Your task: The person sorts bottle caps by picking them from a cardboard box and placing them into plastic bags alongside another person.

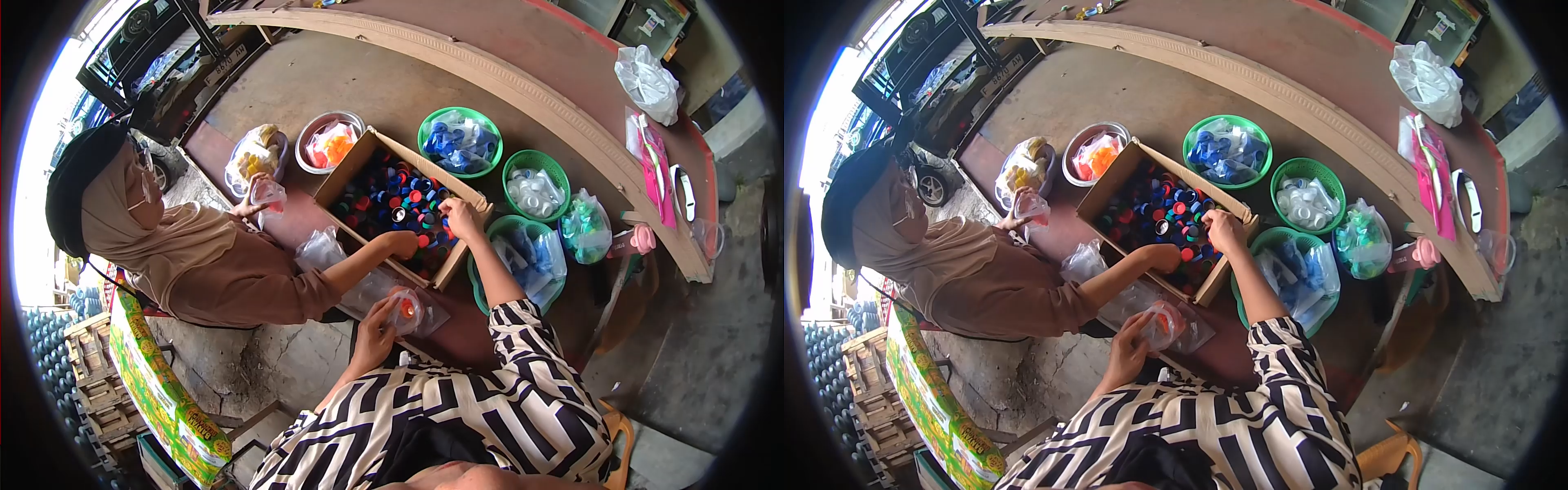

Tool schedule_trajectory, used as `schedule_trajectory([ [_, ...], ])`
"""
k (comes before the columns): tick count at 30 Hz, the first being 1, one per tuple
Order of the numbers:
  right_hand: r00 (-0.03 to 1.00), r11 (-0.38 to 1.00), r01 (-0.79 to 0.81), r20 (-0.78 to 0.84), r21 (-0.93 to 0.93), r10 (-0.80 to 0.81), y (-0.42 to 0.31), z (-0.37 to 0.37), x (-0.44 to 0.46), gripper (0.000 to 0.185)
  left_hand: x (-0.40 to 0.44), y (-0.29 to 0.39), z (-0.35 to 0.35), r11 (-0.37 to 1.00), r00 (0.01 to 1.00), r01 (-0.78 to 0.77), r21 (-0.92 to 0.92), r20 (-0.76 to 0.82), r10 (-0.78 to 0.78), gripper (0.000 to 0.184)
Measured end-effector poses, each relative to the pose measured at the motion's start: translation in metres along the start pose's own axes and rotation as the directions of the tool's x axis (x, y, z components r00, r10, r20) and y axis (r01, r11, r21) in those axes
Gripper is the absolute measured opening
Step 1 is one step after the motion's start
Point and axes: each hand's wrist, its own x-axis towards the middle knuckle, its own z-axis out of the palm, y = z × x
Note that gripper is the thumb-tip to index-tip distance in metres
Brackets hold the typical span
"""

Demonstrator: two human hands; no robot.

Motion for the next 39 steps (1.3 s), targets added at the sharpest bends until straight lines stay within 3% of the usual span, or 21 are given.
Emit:
schedule_trajectory([
  [2, 0.949, 0.957, -0.158, 0.231, -0.243, 0.216, -0.012, -0.01, 0.001, 0.023, 0.0, -0.002, 0.001, 0.999, 0.999, -0.041, 0.025, 0.0, 0.041, 0.056],
  [3, 0.915, 0.933, -0.118, 0.328, -0.34, 0.235, -0.015, -0.011, 0.001, 0.023, 0.0, -0.001, 0.001, 0.999, 0.999, -0.038, 0.037, 0.0, 0.038, 0.056],
  [4, 0.916, 0.933, -0.117, 0.326, -0.34, 0.234, -0.019, -0.009, -0.003, 0.023, -0.001, 0.0, 0.001, 0.998, 0.999, -0.035, 0.048, -0.002, 0.035, 0.056],
  [6, 0.921, 0.767, -0.042, 0.274, -0.641, 0.279, -0.024, -0.003, -0.013, 0.022, -0.001, 0.003, 0.0, 0.999, 1.0, -0.013, 0.033, -0.005, 0.013, 0.056],
  [8, 0.902, 0.782, -0.091, 0.282, -0.617, 0.328, -0.022, -0.002, -0.006, 0.024, -0.002, -0.003, -0.002, 1.0, 1.0, 0.0, 0.013, -0.013, 0.0, 0.056],
  [10, 0.997, 0.994, -0.066, 0.033, -0.083, 0.069, -0.004, 0.0, -0.001, 0.025, -0.003, -0.004, -0.003, 1.0, 1.0, -0.003, 0.0, -0.022, 0.003, 0.056],
  [11, 0.994, 0.994, -0.106, 0.012, -0.026, 0.107, 0.005, 0.003, 0.003, 0.022, -0.004, -0.009, -0.003, 1.0, 0.999, -0.02, 0.017, -0.029, 0.02, 0.056],
  [16, 0.993, 0.988, -0.112, 0.019, -0.102, 0.114, -0.002, -0.003, 0.002, 0.015, -0.005, -0.011, -0.001, 0.999, 0.998, -0.041, 0.005, -0.038, 0.041, 0.057],
  [18, 0.99, 0.911, -0.105, 0.049, -0.399, 0.136, -0.007, -0.002, 0.0, 0.014, -0.006, -0.009, -0.001, 0.999, 0.998, -0.044, 0.005, -0.035, 0.044, 0.057],
  [19, 0.99, 0.911, -0.102, 0.05, -0.399, 0.133, -0.006, 0.0, 0.0, 0.014, -0.007, -0.008, -0.001, 0.999, 0.999, -0.034, 0.002, -0.036, 0.034, 0.057],
  [21, 0.972, 0.8, -0.023, 0.173, -0.6, 0.158, -0.006, 0.004, 0.0, 0.016, -0.008, -0.009, -0.002, 1.0, 0.999, -0.023, -0.002, -0.039, 0.023, 0.057],
  [25, 0.935, 0.797, -0.092, 0.223, -0.597, 0.276, -0.012, 0.002, -0.005, 0.016, -0.011, -0.005, -0.003, 1.0, 0.999, 0.001, -0.005, -0.038, -0.001, 0.057],
  [31, 0.952, 0.714, 0.136, 0.291, -0.687, 0.098, -0.021, 0.003, -0.013, 0.016, -0.011, -0.001, -0.002, 1.0, 1.0, -0.01, -0.016, -0.026, 0.01, 0.056],
  [36, 0.962, 0.739, 0.094, 0.252, -0.667, 0.106, -0.028, 0.003, -0.015, 0.014, -0.01, -0.001, -0.002, 0.999, 0.999, -0.036, 0.0, -0.009, 0.036, 0.056],
  [38, 0.945, 0.722, 0.255, 0.325, -0.644, -0.043, -0.014, 0.012, -0.013, 0.019, -0.009, -0.003, -0.001, 0.999, 1.0, -0.03, -0.023, -0.002, 0.03, 0.056],
  [39, 0.927, 0.752, 0.281, 0.372, -0.596, -0.052, -0.014, 0.009, -0.014, 0.032, -0.008, -0.005, -0.002, 0.998, 0.999, -0.042, -0.048, 0.0, 0.042, 0.056],
])
